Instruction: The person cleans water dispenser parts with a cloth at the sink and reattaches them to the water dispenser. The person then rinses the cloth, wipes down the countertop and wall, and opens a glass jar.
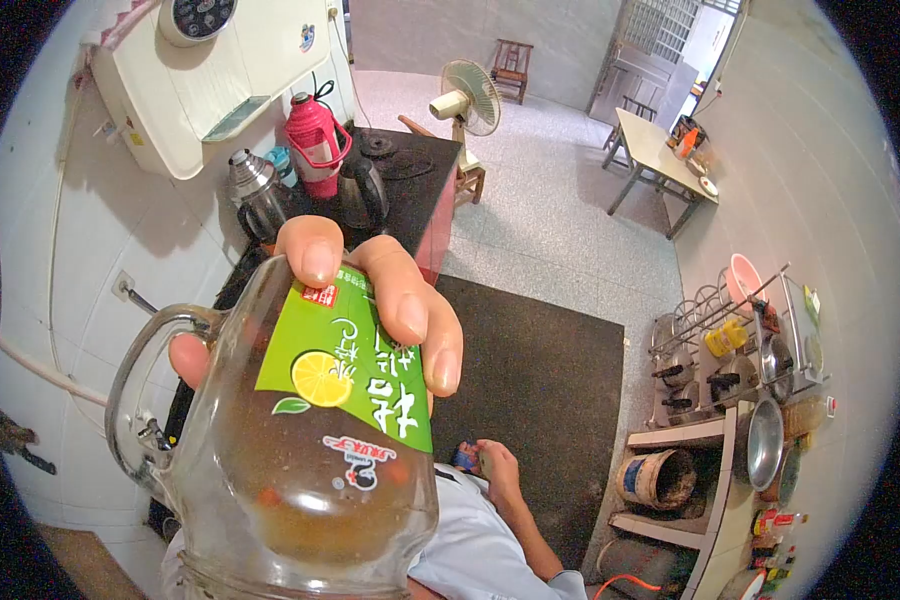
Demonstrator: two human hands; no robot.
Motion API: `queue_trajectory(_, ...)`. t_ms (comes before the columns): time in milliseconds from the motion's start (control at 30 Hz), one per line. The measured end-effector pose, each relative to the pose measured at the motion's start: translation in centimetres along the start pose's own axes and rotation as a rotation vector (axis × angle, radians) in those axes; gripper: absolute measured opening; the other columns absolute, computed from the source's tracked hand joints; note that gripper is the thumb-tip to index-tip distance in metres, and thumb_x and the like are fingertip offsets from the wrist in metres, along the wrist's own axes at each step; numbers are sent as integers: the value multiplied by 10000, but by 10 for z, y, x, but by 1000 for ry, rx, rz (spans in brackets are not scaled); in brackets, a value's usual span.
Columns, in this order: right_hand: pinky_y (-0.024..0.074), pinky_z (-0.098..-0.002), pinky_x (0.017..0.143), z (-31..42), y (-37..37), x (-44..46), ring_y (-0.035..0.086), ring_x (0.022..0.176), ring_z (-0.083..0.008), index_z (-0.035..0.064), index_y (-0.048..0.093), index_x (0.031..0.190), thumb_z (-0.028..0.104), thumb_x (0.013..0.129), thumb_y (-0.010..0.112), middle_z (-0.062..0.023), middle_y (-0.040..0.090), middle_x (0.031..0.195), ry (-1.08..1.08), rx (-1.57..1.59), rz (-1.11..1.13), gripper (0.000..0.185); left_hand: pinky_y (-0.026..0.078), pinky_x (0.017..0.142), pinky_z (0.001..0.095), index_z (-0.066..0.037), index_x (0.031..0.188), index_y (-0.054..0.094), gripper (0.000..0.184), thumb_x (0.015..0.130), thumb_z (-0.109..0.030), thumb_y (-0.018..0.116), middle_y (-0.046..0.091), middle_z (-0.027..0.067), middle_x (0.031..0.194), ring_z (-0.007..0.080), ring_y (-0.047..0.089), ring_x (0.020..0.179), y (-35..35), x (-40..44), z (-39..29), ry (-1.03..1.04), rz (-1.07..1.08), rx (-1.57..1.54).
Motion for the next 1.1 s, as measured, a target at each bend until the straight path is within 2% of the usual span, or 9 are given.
queue_trajectory(133, 495, -299, 614, 2, 1, -4, 588, 766, -150, 54, 612, 975, 264, 875, 554, -54, 621, 895, -14, 24, 6, 240, 464, 772, 449, -101, 1202, 403, 669, 805, -614, 565, 484, 258, 1097, 416, 536, 913, 3, 9, 5, 136, 107, -236)
queue_trajectory(633, 494, -297, 626, 5, 5, -3, 598, 764, -153, 65, 605, 991, 269, 880, 547, -48, 629, 887, 12, 56, 53, 239, 467, 748, 435, -103, 1193, 410, 658, 808, -616, 559, 490, 248, 1085, 406, 537, 902, 3, 26, 3, 51, 116, -144)
queue_trajectory(833, 503, -311, 628, 2, 3, -2, 623, 791, -172, 50, 593, 994, 237, 879, 547, -75, 651, 920, 27, 28, 16, 225, 468, 744, 433, -103, 1192, 411, 657, 809, -616, 558, 491, 248, 1084, 406, 536, 902, 4, 33, 6, 8, 138, -86)
queue_trajectory(1033, 524, -347, 685, 12, 14, -7, 637, 854, -202, 25, 580, 1006, 214, 881, 538, -103, 659, 971, 67, 112, 49, 231, 468, 741, 431, -103, 1190, 412, 656, 809, -617, 557, 492, 247, 1082, 405, 536, 901, -1, 44, -1, -3, 162, 16)
queue_trajectory(1100, 519, -342, 691, 13, 13, -8, 636, 840, -198, 26, 584, 992, 210, 882, 532, -110, 661, 990, 60, 32, 28, 220, 468, 739, 430, -103, 1190, 413, 656, 809, -617, 557, 492, 246, 1082, 404, 536, 901, -3, 45, -3, 5, 143, 42)
Point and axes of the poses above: each hand's wrist, its own x-axis towards the middle knuckle, its own y-axis out of the palm, z = x × y, the point moved 7 cm from there along x, towards the middle knuckle
